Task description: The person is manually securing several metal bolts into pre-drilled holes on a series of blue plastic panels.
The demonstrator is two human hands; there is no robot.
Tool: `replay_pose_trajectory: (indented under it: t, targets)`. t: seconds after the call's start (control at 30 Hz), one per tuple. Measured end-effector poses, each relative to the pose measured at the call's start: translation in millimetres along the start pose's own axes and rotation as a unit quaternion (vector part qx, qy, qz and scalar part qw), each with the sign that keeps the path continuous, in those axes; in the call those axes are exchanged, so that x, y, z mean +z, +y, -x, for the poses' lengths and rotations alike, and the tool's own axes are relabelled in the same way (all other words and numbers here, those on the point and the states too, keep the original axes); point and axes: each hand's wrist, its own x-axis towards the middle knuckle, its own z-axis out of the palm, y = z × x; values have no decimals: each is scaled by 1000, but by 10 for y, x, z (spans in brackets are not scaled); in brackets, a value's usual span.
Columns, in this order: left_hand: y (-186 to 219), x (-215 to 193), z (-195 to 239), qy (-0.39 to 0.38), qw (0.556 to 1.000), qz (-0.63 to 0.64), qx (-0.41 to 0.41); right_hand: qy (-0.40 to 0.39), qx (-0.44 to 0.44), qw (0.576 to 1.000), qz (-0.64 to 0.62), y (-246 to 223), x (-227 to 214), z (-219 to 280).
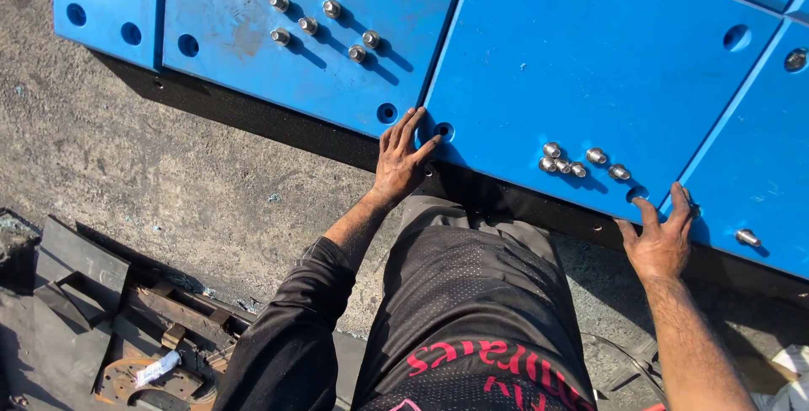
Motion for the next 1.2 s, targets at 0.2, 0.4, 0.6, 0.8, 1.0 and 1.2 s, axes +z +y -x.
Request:
replay_pose_trajectory:
  t: [0.2, 0.4, 0.6, 0.8, 1.0, 1.2]
  targets:
    - [90, -147, -135, -32, 999, -7, 15, 7, 68, 995, -75, -113, 22, -33]
    - [114, -91, -113, -22, 999, -27, 15, 63, 38, 995, -71, -98, -48, -44]
    - [253, -127, -220, 1, 1000, -29, -5, 71, -4, 997, -36, 53, -157, -55]
    - [208, -211, -283, -32, 998, -53, 4, 44, 14, 998, -45, 20, -77, -120]
    - [427, -315, -300, -61, 997, -51, -21, 33, 43, 984, -172, -14, -87, -29]
    - [639, -380, -383, -45, 998, -12, -38, 67, 56, 962, -257, -26, 126, 124]
